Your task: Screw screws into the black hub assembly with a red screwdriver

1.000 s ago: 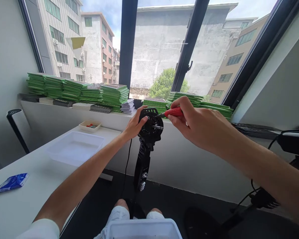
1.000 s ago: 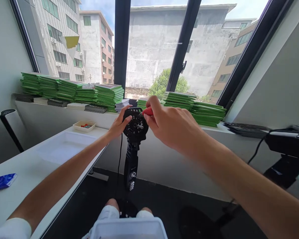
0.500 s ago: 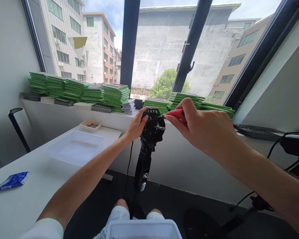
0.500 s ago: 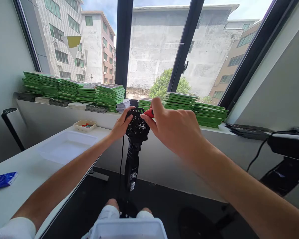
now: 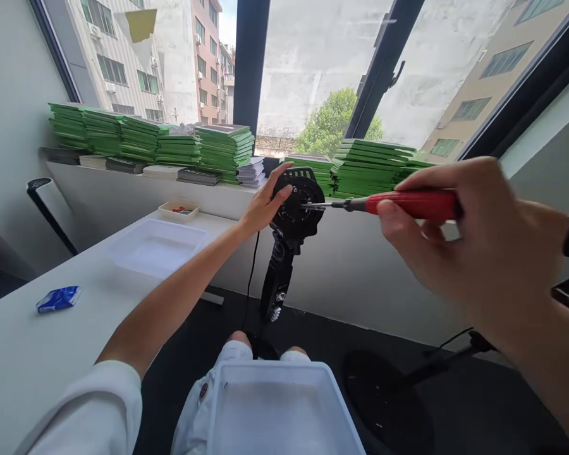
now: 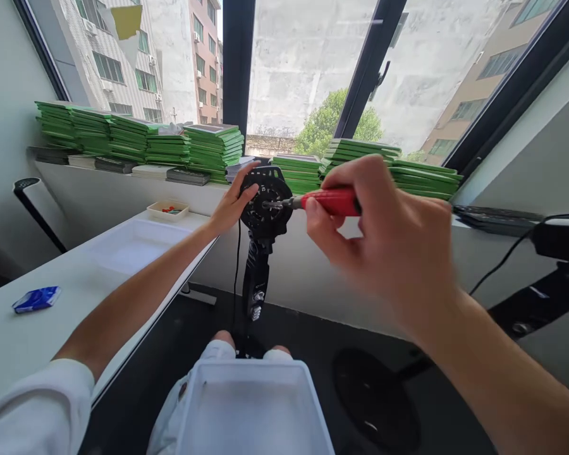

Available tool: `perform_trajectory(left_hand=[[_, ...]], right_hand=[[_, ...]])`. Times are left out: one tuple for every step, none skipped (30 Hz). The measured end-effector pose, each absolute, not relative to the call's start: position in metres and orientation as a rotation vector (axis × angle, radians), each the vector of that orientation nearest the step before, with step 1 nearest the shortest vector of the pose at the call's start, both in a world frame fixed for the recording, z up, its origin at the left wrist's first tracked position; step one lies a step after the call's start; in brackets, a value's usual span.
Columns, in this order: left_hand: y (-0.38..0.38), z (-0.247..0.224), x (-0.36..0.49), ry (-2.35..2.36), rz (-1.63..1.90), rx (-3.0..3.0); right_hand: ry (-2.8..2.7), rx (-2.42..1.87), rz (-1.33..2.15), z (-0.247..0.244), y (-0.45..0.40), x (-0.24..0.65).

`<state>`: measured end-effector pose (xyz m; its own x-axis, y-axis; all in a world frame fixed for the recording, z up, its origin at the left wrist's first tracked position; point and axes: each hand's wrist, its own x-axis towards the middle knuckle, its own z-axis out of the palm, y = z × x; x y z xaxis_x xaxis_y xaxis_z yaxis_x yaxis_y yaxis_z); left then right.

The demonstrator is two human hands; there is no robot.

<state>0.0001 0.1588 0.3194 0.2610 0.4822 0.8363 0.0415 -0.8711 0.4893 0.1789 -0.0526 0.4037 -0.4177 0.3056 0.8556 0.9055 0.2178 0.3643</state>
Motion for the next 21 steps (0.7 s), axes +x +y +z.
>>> perform_trajectory(left_hand=[[0.159,0.317,-0.002,0.463,1.656,2.177],[0.158,0.313,-0.004,0.458,1.672,2.190],[0.157,0.307,-0.007,0.467,1.682,2.209],[0.155,0.298,-0.009,0.492,1.684,2.228],[0.151,0.288,-0.012,0.530,1.679,2.242],[0.146,0.274,-0.015,0.573,1.671,2.247],[0.139,0.258,-0.018,0.614,1.660,2.246],[0.130,0.239,-0.022,0.646,1.650,2.243],[0.119,0.217,-0.026,0.669,1.645,2.242],[0.106,0.194,-0.031,0.683,1.637,2.259],[0.091,0.170,-0.037,0.678,1.646,2.297],[0.073,0.146,-0.042,0.678,1.635,2.361],[0.054,0.122,-0.049,0.629,1.585,2.471],[0.035,0.099,-0.055,0.558,1.439,2.617],[0.016,0.078,-0.060,0.432,1.201,2.809],[-0.002,0.058,-0.066,0.370,0.892,2.981],[-0.018,0.041,-0.070,0.428,0.561,3.092],[-0.032,0.025,-0.073,0.538,0.257,3.146],[-0.043,0.011,-0.075,0.641,0.007,3.167],[-0.050,-0.002,-0.074,0.744,-0.190,3.170],[-0.055,-0.013,-0.072,0.799,-0.345,3.179]], right_hand=[[-1.792,-1.104,-1.131,0.390,-0.062,0.183],[-1.754,-1.085,-1.044,0.374,-0.071,0.187],[-1.736,-1.075,-0.942,0.353,-0.080,0.190],[-1.755,-1.085,-0.837,0.330,-0.087,0.193],[-1.798,-1.111,-0.761,0.304,-0.093,0.195],[-1.829,-1.211,-0.645,0.275,-0.098,0.195],[-1.812,-1.268,-0.515,0.245,-0.103,0.195],[-1.803,-1.338,-0.394,0.215,-0.106,0.194],[-1.792,-1.420,-0.274,0.185,-0.110,0.193],[-1.784,-1.487,-0.142,0.157,-0.114,0.192],[-1.782,-1.531,0.001,0.131,-0.118,0.191],[-1.786,-1.554,0.135,0.109,-0.124,0.190],[-1.795,-1.563,0.252,0.089,-0.130,0.190],[-1.809,-1.566,0.357,0.073,-0.137,0.190],[-1.835,-1.566,0.456,0.061,-0.144,0.190],[-1.870,-1.564,0.552,0.051,-0.150,0.189],[-1.906,-1.565,0.645,0.043,-0.157,0.189],[-1.939,-1.569,0.728,0.037,-0.162,0.189],[-1.968,-1.570,0.800,0.031,-0.167,0.188],[-1.991,-1.566,0.849,0.025,-0.171,0.186],[-2.008,-1.556,0.876,0.019,-0.174,0.185]])
